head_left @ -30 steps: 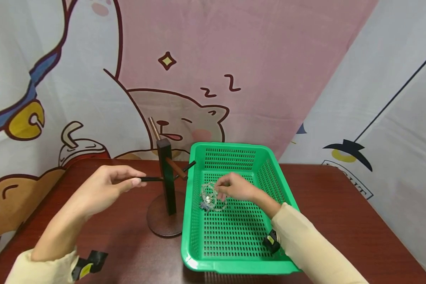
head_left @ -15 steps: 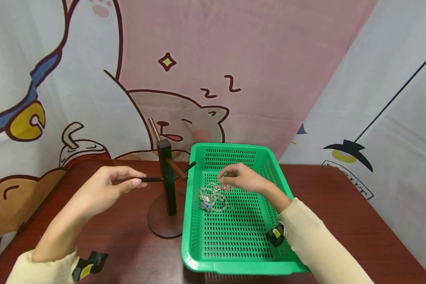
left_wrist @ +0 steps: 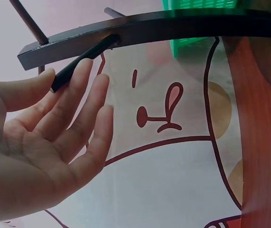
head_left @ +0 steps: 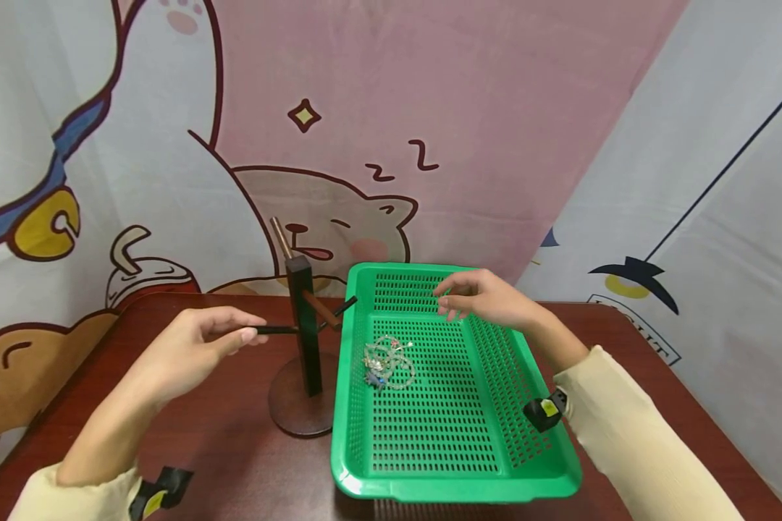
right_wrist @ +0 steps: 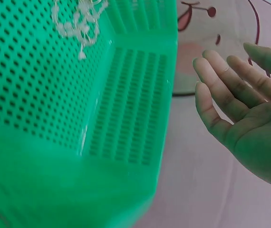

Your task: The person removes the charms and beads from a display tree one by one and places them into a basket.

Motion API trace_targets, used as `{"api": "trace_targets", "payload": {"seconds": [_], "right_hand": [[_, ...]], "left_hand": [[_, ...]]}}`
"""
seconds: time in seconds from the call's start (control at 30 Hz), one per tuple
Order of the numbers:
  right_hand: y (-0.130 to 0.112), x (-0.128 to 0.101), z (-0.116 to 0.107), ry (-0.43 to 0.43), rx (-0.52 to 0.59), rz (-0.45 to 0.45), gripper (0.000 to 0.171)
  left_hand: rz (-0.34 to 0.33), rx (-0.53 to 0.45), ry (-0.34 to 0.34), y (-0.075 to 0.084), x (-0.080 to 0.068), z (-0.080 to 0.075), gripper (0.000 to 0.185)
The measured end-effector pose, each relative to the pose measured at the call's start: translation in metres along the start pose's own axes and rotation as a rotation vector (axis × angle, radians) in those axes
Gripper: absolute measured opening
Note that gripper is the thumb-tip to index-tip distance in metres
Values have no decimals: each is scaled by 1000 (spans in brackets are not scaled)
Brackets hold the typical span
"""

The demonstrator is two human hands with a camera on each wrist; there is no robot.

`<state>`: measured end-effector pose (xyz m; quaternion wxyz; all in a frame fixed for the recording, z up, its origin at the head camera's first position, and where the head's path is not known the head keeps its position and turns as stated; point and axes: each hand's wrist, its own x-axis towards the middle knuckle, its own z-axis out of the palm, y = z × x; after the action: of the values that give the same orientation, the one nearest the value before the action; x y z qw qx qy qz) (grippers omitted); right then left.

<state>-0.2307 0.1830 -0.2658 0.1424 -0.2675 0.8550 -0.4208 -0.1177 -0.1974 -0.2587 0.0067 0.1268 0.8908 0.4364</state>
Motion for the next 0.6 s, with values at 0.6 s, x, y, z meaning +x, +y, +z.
{"api": "trace_targets", "payload": {"seconds": [0.6], "right_hand": [[35,-54,-45,90,19,113,31]], "left_hand": [[77,-8,-7,-12,-3,-2,29]]}}
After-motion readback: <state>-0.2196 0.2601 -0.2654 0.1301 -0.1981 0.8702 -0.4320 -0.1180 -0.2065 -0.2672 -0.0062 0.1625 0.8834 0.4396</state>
